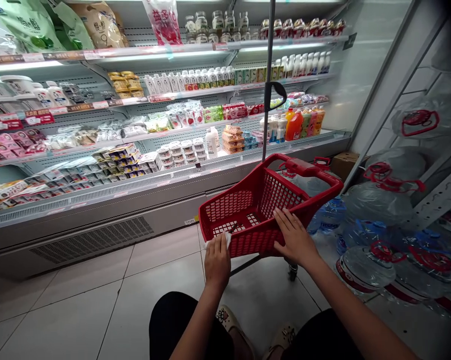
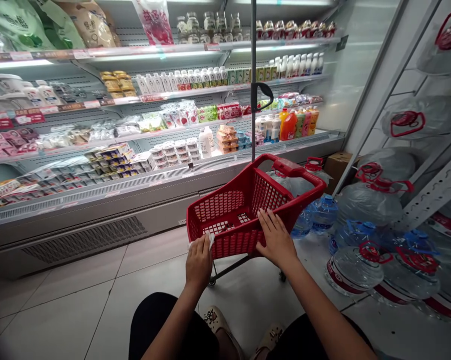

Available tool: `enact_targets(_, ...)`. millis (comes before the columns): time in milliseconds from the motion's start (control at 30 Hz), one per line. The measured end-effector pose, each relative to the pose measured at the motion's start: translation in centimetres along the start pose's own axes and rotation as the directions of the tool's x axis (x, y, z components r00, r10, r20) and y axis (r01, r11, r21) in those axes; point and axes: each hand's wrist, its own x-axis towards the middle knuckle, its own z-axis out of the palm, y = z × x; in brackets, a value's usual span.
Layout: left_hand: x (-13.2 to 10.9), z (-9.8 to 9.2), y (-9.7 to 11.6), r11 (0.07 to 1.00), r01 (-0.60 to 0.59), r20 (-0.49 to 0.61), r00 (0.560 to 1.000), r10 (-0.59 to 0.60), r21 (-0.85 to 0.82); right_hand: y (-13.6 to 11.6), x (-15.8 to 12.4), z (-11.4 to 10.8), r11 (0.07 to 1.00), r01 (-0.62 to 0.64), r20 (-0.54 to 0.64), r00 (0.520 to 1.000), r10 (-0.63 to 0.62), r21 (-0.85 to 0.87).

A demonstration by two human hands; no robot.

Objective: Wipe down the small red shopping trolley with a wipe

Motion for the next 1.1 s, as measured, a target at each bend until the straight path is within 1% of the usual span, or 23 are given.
enact_targets(100, -0.7, -0.6, 1.7, 0.999, -0.025, -0.022, 0.999, 0.024, -0.032, -1.9, 0.1, 1.4, 1.000, 0.017, 0.005, 1.000, -0.017, 0.013)
enact_targets(167, -0.9, -0.9, 2.7, 0.998, -0.035, -0.034, 0.999, 0.034, -0.053, -2.6, 0.2, 2.0, 1.000, 0.023, 0.011, 1.000, -0.023, 0.012)
enact_targets(267, -1.0, -1.3, 3.7, 0.995, -0.047, -0.020, 0.999, 0.046, -0.088, -2.2, 0.6, 2.4, 0.999, 0.042, 0.030, 0.999, -0.042, 0.004)
enact_targets(400, -1.0, -1.8, 4.6, 0.989, -0.080, 0.018, 0.996, 0.082, -0.121, -0.4, 1.1, 2.8, 0.997, 0.080, 0.045, 0.996, -0.079, -0.016)
enact_targets(533, -1.4, -2.1, 5.4, 0.986, -0.099, 0.020, 0.995, 0.102, -0.138, 1.1, 1.7, 3.0, 0.996, 0.091, 0.056, 0.994, -0.090, -0.022)
enact_targets(600, -1.8, -2.3, 5.9, 0.984, -0.121, 0.015, 0.992, 0.124, -0.133, 1.1, 1.8, 3.1, 0.997, 0.071, 0.063, 0.996, -0.070, -0.013)
enact_targets(633, -2.0, -2.4, 6.1, 0.982, -0.141, 0.013, 0.990, 0.143, -0.128, 0.6, 1.8, 3.2, 0.999, 0.052, 0.065, 0.997, -0.052, -0.006)
enact_targets(700, -2.6, -2.5, 6.4, 0.973, -0.199, 0.010, 0.979, 0.202, -0.115, -1.2, 1.3, 3.2, 0.999, 0.045, 0.075, 0.996, -0.047, 0.020)
enact_targets(767, -3.1, -2.7, 6.4, 0.957, -0.269, 0.012, 0.962, 0.272, -0.111, -3.9, 0.2, 3.1, 0.993, 0.104, 0.090, 0.990, -0.109, 0.056)
enact_targets(800, -3.3, -2.9, 6.3, 0.946, -0.303, 0.012, 0.952, 0.306, -0.116, -5.3, -0.4, 3.0, 0.985, 0.153, 0.096, 0.982, -0.160, 0.076)
enact_targets(867, -3.6, -3.2, 5.8, 0.919, -0.371, 0.014, 0.927, 0.376, -0.132, -7.6, -1.7, 2.6, 0.985, 0.152, 0.078, 0.984, -0.158, 0.083)
enact_targets(900, -3.7, -3.5, 5.4, 0.902, -0.406, 0.018, 0.911, 0.412, -0.144, -8.2, -2.2, 2.3, 0.986, 0.145, 0.064, 0.987, -0.150, 0.082)
enact_targets(933, -3.8, -3.7, 4.9, 0.884, -0.440, 0.023, 0.893, 0.449, -0.159, -8.5, -2.5, 2.0, 0.987, 0.139, 0.053, 0.988, -0.144, 0.083)
enact_targets(1000, -3.8, -4.0, 3.9, 0.850, -0.491, 0.032, 0.862, 0.505, -0.192, -8.3, -2.8, 1.4, 0.984, 0.152, 0.052, 0.986, -0.158, 0.095)
enact_targets(1100, -3.6, -3.8, 2.0, 0.832, -0.512, 0.042, 0.846, 0.531, -0.214, -7.1, -2.5, 1.1, 0.979, 0.171, 0.085, 0.980, -0.181, 0.115)
